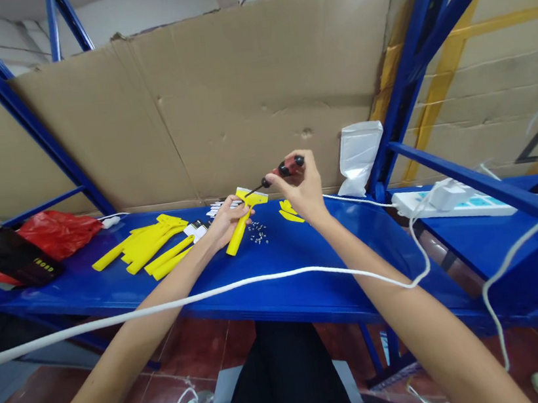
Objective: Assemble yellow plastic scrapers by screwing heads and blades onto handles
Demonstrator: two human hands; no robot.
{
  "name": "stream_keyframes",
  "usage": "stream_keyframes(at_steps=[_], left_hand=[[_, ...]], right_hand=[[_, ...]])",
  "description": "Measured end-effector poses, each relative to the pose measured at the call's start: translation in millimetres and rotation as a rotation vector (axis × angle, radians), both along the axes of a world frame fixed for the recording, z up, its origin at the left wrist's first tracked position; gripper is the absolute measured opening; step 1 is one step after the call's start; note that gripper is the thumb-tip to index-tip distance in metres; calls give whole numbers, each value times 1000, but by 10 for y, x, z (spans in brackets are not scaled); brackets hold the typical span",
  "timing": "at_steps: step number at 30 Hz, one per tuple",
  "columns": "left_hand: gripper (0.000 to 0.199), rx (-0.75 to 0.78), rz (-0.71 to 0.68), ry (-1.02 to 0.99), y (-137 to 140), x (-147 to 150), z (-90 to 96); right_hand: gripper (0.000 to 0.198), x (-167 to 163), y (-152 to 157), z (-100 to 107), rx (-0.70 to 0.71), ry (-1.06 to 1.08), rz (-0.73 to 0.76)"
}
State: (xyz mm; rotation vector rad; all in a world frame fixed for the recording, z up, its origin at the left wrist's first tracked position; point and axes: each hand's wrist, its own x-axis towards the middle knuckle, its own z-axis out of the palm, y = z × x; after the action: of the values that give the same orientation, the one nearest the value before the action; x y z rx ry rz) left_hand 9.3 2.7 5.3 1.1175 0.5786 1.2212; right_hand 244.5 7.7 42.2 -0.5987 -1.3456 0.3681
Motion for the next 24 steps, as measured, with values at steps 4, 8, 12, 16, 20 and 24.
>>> stream_keyframes(at_steps=[4,8,12,16,20,24], left_hand=[[55,78,-33,-38,-72,19,97],[62,90,-48,-32,-108,17,171],[60,120,-42,-21,-107,12,185],[50,165,-12,37,-89,58,198],[44,153,-65,113,-116,169,302],[20,-63,-215,-6,-209,315,466]], right_hand=[[65,393,246,90,-125,250,87],[59,757,442,-45,-362,309,286],[47,786,389,-186,-564,306,389],[41,571,132,-152,-764,303,600],[55,392,-91,-77,-767,289,632],[49,374,-156,-58,-711,273,637]])
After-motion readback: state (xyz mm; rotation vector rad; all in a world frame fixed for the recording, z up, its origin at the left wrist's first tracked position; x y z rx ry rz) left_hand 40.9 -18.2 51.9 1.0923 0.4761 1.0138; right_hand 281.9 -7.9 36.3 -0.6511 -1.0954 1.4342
